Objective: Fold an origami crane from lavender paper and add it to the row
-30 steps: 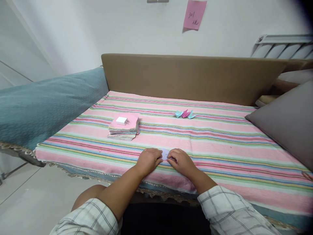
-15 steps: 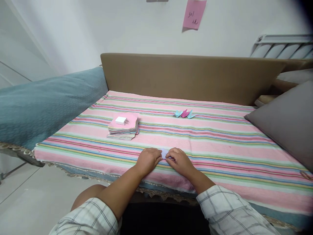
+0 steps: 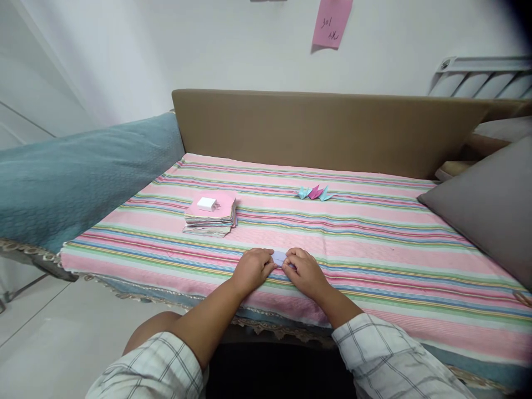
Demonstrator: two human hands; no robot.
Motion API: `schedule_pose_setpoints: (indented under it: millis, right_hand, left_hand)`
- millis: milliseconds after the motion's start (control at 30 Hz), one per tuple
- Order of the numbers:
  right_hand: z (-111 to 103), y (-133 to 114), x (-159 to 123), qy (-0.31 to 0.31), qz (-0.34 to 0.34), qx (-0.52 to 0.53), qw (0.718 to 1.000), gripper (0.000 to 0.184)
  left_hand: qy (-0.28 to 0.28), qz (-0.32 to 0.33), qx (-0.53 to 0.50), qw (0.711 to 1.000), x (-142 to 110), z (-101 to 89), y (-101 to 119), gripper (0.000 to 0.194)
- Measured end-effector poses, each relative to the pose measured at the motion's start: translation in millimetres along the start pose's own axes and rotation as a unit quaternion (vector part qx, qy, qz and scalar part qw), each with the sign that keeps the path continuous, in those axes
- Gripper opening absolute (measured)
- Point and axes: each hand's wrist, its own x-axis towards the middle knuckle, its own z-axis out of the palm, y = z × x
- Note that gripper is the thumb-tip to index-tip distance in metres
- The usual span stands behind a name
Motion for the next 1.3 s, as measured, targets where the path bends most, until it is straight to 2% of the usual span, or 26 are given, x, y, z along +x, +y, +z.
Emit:
schedule_pose_setpoints:
  millis: [233, 500, 933, 1167, 1300]
  right_hand:
    - [1.5, 1.2, 5.1, -0.002, 0.023, 0.016, 1.000, 0.014]
    - [7.3, 0.3, 8.6, 0.027, 0.047, 0.006, 0.999, 0.014]
    - [7.7, -1.0, 9.6, 0.035, 0.050, -0.002, 0.998, 0.012]
    - [-2.3, -1.2, 8.2, 0.020, 0.024, 0.051, 0.998, 0.007]
    - [-11.7, 6.3, 4.5, -0.011, 0.003, 0.111, 0.994, 0.016]
  left_hand:
    - [0.001, -0.017, -0.011, 1.000, 1.1, -1.7, 2.3, 0.012]
    - [0.001, -0.054, -0.019, 0.998, 4.7, -1.1, 6.6, 0.015]
    - [0.007, -0.075, -0.014, 0.997, 5.2, 2.2, 8.9, 0.015]
    - [0.010, -0.078, -0.009, 0.997, 5.6, 4.5, 7.9, 0.014]
    - [0.014, -0.073, -0.014, 0.997, 6.1, 4.6, 8.4, 0.015]
